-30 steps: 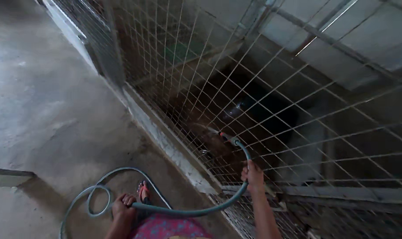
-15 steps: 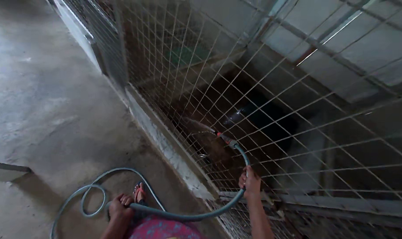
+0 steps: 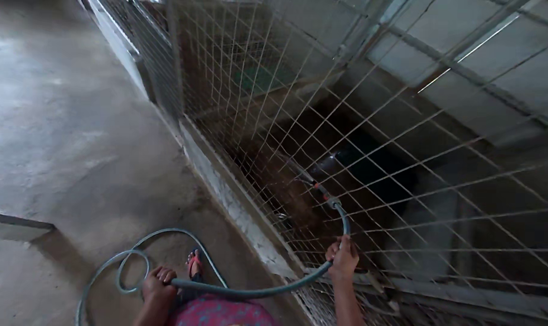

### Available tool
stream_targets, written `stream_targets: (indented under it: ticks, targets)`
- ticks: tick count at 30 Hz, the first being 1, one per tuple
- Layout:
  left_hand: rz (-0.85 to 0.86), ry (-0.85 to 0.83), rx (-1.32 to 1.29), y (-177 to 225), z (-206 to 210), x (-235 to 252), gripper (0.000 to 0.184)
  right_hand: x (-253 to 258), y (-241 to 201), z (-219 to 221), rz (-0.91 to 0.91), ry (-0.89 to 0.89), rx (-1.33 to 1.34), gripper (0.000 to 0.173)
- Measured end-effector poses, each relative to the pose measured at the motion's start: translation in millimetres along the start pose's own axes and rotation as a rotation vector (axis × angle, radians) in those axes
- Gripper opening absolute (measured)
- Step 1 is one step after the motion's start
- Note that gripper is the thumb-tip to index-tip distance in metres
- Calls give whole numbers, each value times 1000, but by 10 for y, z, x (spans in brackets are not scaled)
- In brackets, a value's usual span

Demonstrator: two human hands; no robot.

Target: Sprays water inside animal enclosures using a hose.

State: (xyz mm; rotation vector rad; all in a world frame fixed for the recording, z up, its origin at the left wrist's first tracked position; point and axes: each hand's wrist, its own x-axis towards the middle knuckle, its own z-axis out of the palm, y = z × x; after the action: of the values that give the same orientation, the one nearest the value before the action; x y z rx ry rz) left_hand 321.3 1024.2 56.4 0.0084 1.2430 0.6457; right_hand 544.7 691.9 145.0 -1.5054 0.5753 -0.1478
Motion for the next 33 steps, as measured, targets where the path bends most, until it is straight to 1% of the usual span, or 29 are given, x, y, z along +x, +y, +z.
stream_targets:
  ticks: [5,12,16,24,29,33]
  targets:
    - [-8,12,-12,28,63,81,39,-33,-55,41,23,52,-5,30]
    - [-32,-20,51,6,228,190,41,-47,-232,95,125,92,20,30]
    - [-71,-38,63,37,350,307,40,-95,-257,169,119,146,-21,27]
    - [-132,-66,138,116,613,460,44,-136,-351,370,129,267,6,20]
    - [-161,-110,232,223,712,611,43,-135,-284,492,102,347,6,19]
    - [-169,-112,262,247,822,722,47,-139,-274,565,110,403,5,19]
